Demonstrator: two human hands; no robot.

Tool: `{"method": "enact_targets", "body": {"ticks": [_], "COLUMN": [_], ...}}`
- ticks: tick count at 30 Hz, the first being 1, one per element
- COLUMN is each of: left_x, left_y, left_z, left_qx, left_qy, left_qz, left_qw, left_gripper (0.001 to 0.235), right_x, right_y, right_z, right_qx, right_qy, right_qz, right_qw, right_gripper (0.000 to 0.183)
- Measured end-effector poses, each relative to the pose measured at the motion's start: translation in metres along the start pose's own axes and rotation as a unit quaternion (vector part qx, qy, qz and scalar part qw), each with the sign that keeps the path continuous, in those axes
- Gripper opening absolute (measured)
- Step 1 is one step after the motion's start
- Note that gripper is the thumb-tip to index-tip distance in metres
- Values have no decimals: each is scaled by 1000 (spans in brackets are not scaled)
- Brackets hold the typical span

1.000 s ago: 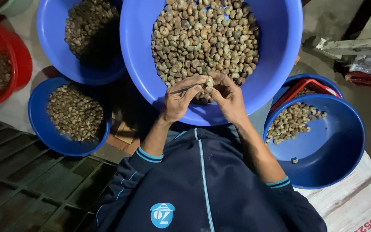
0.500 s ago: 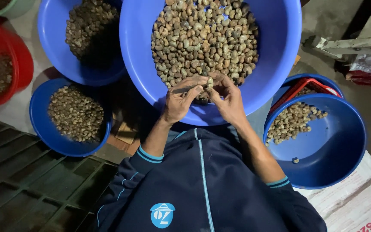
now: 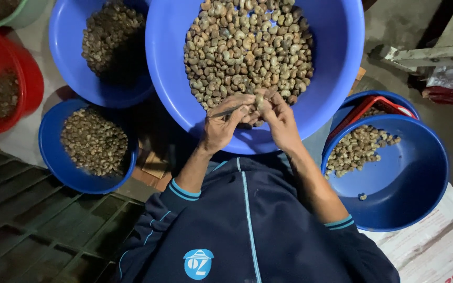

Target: The person sits with a large blue basin of nuts on their lap and uses a small knife to peel the outer shell off each nut one by one. The peeled nuts are placed into a smaller blue basin to the right, while the shells remain in the main basin.

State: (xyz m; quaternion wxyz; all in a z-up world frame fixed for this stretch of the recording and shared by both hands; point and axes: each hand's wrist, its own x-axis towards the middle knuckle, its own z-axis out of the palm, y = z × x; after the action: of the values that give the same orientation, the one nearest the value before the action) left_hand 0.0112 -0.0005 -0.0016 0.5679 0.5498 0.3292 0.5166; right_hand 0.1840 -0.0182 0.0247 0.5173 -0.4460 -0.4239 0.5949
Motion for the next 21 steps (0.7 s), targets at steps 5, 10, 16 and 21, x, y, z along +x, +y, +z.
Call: {"method": "enact_targets", "body": {"ticks": [5,10,16,21], "left_x": [6,5,4,8], "left_y": [5,15,13,11], "left_z": [3,10,7,4], "left_qx": [14,2,-45,30], "left_qy": [3,4,-25,-14], "left_qz": [23,-1,-4,13], "left_qw": [1000,1000,999,999], "left_gripper": [21,28,25,23], "right_x": [0,-2,-2,-2], "right_y": [-24,4,10,-22], "right_z": [10,-2,-2,9], "right_qx": [72,155,217,185], "right_qy": [-11,-2,3,-7], "right_qz": [28,40,54,53], "right_qw": [997,987,975,981], "right_gripper": [40,46,51,51]}}
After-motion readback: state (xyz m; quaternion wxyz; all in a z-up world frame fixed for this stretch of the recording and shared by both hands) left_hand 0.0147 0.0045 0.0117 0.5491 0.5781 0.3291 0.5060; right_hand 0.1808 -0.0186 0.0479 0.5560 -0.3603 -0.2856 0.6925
